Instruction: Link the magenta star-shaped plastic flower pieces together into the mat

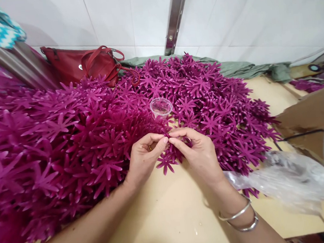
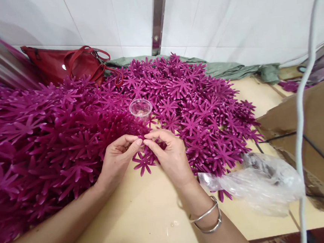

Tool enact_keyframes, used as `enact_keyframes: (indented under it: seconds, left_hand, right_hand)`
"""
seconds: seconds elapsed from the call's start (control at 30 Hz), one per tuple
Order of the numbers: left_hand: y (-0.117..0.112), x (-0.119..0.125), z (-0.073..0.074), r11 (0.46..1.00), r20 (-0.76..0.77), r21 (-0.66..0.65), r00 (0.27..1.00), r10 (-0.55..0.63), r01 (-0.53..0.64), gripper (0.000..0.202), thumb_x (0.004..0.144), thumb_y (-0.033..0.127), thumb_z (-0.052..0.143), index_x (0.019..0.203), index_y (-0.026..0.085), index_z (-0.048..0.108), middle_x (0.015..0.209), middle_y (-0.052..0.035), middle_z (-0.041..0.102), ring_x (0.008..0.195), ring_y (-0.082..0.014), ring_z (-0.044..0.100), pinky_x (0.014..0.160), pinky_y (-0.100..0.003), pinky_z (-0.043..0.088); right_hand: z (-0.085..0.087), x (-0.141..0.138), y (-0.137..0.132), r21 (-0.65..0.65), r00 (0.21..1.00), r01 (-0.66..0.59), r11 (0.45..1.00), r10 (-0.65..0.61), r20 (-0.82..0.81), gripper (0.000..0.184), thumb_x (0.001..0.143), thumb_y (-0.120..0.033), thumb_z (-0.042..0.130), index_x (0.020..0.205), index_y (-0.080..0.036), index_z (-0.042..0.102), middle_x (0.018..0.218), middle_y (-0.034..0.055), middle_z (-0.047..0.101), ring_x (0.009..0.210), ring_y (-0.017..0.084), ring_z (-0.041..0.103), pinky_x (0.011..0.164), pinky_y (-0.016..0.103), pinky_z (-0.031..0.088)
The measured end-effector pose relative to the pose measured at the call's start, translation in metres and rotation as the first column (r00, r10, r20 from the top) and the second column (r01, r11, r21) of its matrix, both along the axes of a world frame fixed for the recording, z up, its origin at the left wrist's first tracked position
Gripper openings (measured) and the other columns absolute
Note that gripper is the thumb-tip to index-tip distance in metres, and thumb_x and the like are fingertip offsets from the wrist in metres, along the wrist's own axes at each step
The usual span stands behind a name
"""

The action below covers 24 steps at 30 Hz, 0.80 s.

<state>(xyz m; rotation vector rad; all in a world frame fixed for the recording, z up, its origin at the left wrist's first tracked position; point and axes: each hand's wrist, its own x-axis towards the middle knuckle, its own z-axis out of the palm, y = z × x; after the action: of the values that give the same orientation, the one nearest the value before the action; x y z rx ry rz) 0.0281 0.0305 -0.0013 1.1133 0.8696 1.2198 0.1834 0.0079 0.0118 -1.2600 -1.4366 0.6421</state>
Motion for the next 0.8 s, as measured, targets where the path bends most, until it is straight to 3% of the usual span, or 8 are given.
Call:
enact_keyframes:
  seconds: [0.1,0.23,0.53,0.7,0.8]
  left_hand:
    - [-0.0006,0.0003,0.0005,1.000,-0.015,0.016,1.000,0.006,-0.005,0.019,0.082,0.036,0.080,0.082,0.018,0.075,0.077,0.0005,0.072,0.070,-0.0116,0.061,0.071,-0.023,0.051]
    - [-0.0005,0.0007,0.0007,1.000,-0.007,0.018,1.000,-0.004,0.004,0.019,0.083,0.035,0.079,0.081,0.017,0.072,0.075,0.0012,0.068,0.068,-0.0107,0.058,0.069,-0.022,0.049]
    - [-0.0002,0.0008,0.0036,1.000,-0.019,-0.008,1.000,0.015,-0.015,0.019,0.085,0.033,0.074,0.081,0.017,0.065,0.076,0.0021,0.062,0.069,-0.0101,0.053,0.067,-0.021,0.046]
    - [0.0002,0.0006,0.0031,0.999,-0.033,0.032,0.999,0.031,-0.030,0.012,0.085,0.028,0.072,0.083,0.018,0.065,0.081,0.0011,0.063,0.075,-0.0117,0.056,0.072,-0.021,0.048]
    - [0.0001,0.0001,0.0027,0.999,-0.043,0.040,0.999,0.021,-0.019,0.009,0.086,0.027,0.070,0.085,0.018,0.066,0.083,0.0007,0.063,0.076,-0.0120,0.057,0.073,-0.022,0.047]
  right_hand:
    - [0.0023,0.0000,0.0011,-0.088,0.995,-0.029,0.996,0.020,-0.100,0.006,0.087,-0.026,0.075,0.091,-0.023,0.078,0.092,0.0027,0.079,0.088,0.020,0.072,0.087,0.035,0.055]
    - [0.0038,0.0003,0.0024,-0.091,0.990,-0.050,0.995,0.037,-0.136,0.005,0.085,-0.027,0.076,0.088,-0.022,0.078,0.090,0.0022,0.078,0.087,0.020,0.071,0.089,0.034,0.054]
    - [-0.0012,-0.0044,0.0029,-0.125,0.992,-0.023,0.992,0.006,-0.129,0.010,0.090,-0.029,0.071,0.085,-0.020,0.073,0.085,0.0012,0.074,0.077,0.017,0.066,0.075,0.028,0.052]
    - [-0.0038,-0.0066,0.0001,-0.083,0.997,0.008,0.997,-0.014,-0.070,0.008,0.089,-0.029,0.074,0.092,-0.021,0.074,0.092,0.0022,0.076,0.085,0.018,0.069,0.081,0.029,0.053]
    - [-0.0038,-0.0076,-0.0011,-0.065,0.998,0.031,0.997,-0.033,-0.045,0.008,0.092,-0.028,0.070,0.089,-0.022,0.072,0.087,0.0013,0.075,0.080,0.017,0.069,0.076,0.028,0.053]
